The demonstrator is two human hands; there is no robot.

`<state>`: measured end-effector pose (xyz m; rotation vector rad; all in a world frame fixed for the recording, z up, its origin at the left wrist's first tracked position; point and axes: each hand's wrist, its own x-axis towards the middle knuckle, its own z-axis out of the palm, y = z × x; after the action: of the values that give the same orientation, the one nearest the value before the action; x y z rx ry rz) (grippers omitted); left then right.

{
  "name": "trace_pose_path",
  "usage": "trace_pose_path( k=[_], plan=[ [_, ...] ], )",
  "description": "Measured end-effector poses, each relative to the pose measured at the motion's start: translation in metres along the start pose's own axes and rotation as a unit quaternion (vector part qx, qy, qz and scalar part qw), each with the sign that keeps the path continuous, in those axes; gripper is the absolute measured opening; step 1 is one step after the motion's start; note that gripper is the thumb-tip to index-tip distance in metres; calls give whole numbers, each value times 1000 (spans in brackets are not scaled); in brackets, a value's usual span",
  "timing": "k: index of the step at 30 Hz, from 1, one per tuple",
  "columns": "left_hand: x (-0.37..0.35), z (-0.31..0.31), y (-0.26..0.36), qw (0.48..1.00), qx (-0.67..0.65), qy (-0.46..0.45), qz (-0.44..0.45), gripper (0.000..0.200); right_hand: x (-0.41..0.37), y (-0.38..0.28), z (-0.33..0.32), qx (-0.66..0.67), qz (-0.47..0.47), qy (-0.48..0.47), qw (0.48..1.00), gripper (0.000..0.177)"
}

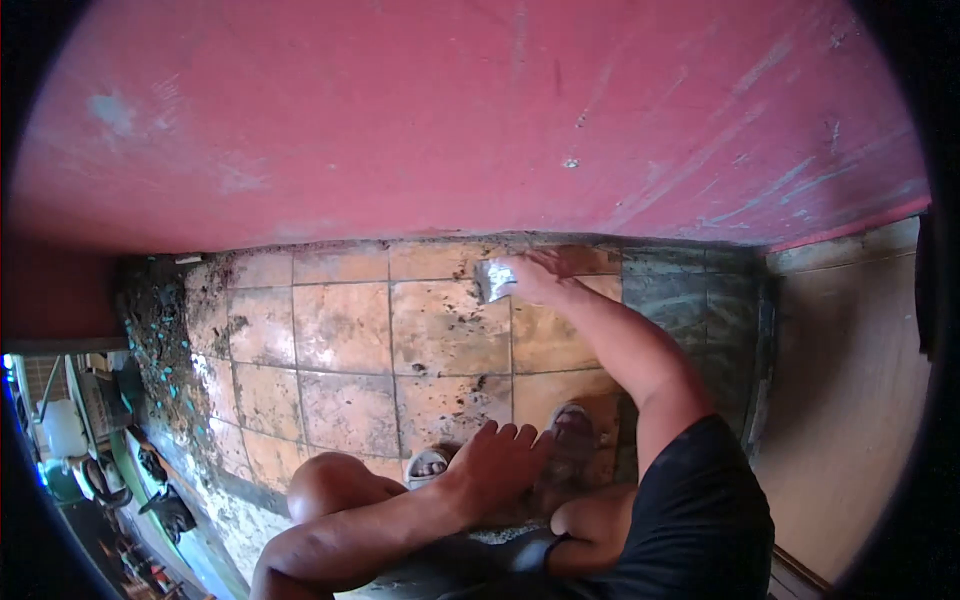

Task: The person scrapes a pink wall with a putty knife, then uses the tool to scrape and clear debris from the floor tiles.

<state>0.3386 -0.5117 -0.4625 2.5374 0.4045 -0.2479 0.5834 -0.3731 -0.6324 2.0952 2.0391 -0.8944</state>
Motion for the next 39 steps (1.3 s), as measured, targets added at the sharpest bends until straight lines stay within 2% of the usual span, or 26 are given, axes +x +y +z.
trace_pose_path(
  k=[2,4,6,9,12,13,14,16,18,19,20,22,25,28,31,35,38,39],
  plan=[
    [-11,2,-5,999,21,25,-13,40,-3,46,14,140,-30,73,987,56],
    [-23,4,-9,998,40,49,-30,41,-23,96,1,57,60,64,994,56],
    [-29,-15,-7,997,30,38,-53,50,-54,135,-5,-24,97,31,994,55],
    [-23,-20,1,999,16,14,-38,58,-43,58,0,-21,101,-5,995,55],
    [-8,-7,6,1000,-9,-19,-4,63,4,-12,37,8,41,-34,999,59],
    [-5,-4,5,999,-19,-35,9,65,-2,-40,20,39,2,-65,997,59],
    [-6,-5,5,999,-10,-47,9,64,-2,-55,17,-5,-32,-105,994,60],
    [-10,-9,1,998,3,-62,-3,62,-3,-29,36,104,-65,-52,991,60],
    [-22,-7,-5,1000,20,10,-10,48,6,58,83,313,-51,41,948,58],
    [-28,-6,-6,999,26,45,-15,41,-6,100,75,288,-25,60,955,55],
    [-32,-9,-7,998,22,52,-24,41,-54,55,-35,85,186,-51,977,58],
    [-35,-22,-6,997,16,63,-40,42,-68,109,-27,-24,201,50,978,64],
    [-22,-30,3,999,-9,-6,-36,57,-56,97,-25,11,202,34,979,67],
    [-11,-20,8,999,-26,-23,-1,57,-27,59,-10,24,187,70,980,65],
    [-7,-16,6,998,-5,-70,-8,58,-37,74,1,44,63,60,995,65],
    [-15,-22,7,998,7,-56,-16,57,-58,106,13,98,129,72,984,70],
    [-19,-31,16,999,-13,-21,-21,55,-78,113,-17,1,189,52,981,72],
    [-20,-32,17,1000,-21,-12,-9,54,-74,112,-16,9,182,51,982,71]
  ],
)
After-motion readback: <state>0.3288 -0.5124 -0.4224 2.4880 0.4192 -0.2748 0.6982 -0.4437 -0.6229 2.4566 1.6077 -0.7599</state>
